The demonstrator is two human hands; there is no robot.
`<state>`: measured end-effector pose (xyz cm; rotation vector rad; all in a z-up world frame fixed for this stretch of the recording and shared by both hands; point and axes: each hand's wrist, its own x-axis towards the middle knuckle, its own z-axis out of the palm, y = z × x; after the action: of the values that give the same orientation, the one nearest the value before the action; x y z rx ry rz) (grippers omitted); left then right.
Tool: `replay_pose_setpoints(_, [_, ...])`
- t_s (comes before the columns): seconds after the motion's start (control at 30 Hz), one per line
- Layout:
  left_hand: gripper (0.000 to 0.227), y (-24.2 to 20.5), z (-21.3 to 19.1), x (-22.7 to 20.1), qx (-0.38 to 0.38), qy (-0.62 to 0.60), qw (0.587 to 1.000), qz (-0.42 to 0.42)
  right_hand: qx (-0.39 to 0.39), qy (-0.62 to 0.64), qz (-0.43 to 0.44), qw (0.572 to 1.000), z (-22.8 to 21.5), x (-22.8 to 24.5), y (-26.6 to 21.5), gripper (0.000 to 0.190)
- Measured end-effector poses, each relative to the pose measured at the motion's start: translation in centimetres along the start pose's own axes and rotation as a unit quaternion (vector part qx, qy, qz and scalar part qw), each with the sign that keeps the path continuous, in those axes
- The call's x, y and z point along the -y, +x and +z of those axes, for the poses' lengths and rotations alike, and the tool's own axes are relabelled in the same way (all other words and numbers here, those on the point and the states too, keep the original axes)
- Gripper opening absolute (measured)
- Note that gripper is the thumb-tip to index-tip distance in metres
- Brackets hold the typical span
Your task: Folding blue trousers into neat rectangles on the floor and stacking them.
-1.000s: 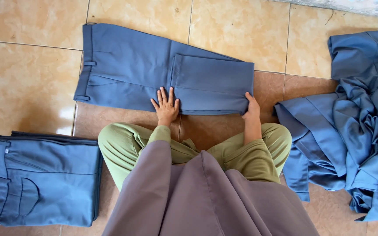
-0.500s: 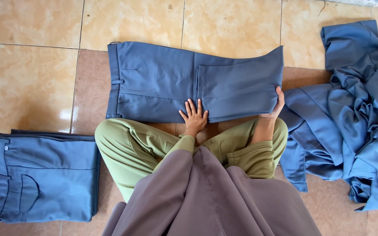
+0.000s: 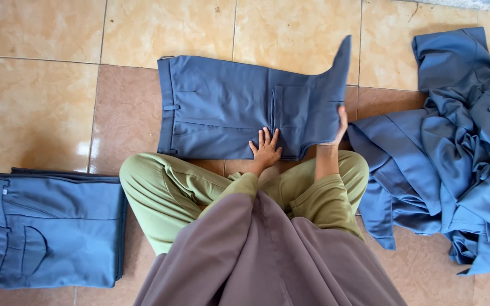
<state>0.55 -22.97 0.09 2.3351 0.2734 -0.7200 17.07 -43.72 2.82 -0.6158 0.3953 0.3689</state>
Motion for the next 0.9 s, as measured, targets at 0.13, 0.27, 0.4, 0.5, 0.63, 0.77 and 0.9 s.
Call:
replay_pose_setpoints(0.13, [0.069, 2.1, -3.5, 3.3, -0.036, -0.186, 0.982, -0.009, 0.009, -0.014, 0.022, 1.0, 2.2, -3.8, -0.1, 0.068])
replay_pose_setpoints(0.27, [0.072, -6.5, -17.2, -0.8, -0.099, -0.518, 0.848, 0.052, -0.008, -0.204, 0.078, 0.976, 10.5, -8.9, -3.8, 0.096])
replay_pose_setpoints(0.4, [0.111, -5.9, -22.2, 0.2, -0.05, -0.573, 0.818, 0.016, 0.079, -0.359, 0.045, 0.929, 17.2, -15.1, -7.8, 0.075])
replay_pose_setpoints(0.5, [0.086, 1.8, -18.0, 8.9, -0.177, -0.41, 0.894, -0.027, 0.183, -0.523, -0.04, 0.832, 20.3, -18.8, -10.4, 0.046])
replay_pose_setpoints(0.63, [0.062, -0.1, -18.9, 12.7, -0.227, -0.34, 0.912, -0.043, 0.246, -0.576, -0.008, 0.779, 20.2, -21.0, -10.4, 0.055])
replay_pose_setpoints(0.77, [0.053, -0.3, -19.1, 19.3, -0.312, -0.289, 0.904, -0.043, 0.202, -0.696, -0.18, 0.665, 15.8, -19.7, -7.5, 0.047])
replay_pose_setpoints(0.9, [0.043, -0.1, -19.9, 26.0, -0.422, -0.19, 0.878, -0.118, -0.033, -0.819, -0.207, 0.534, 15.4, -16.0, -8.9, 0.073])
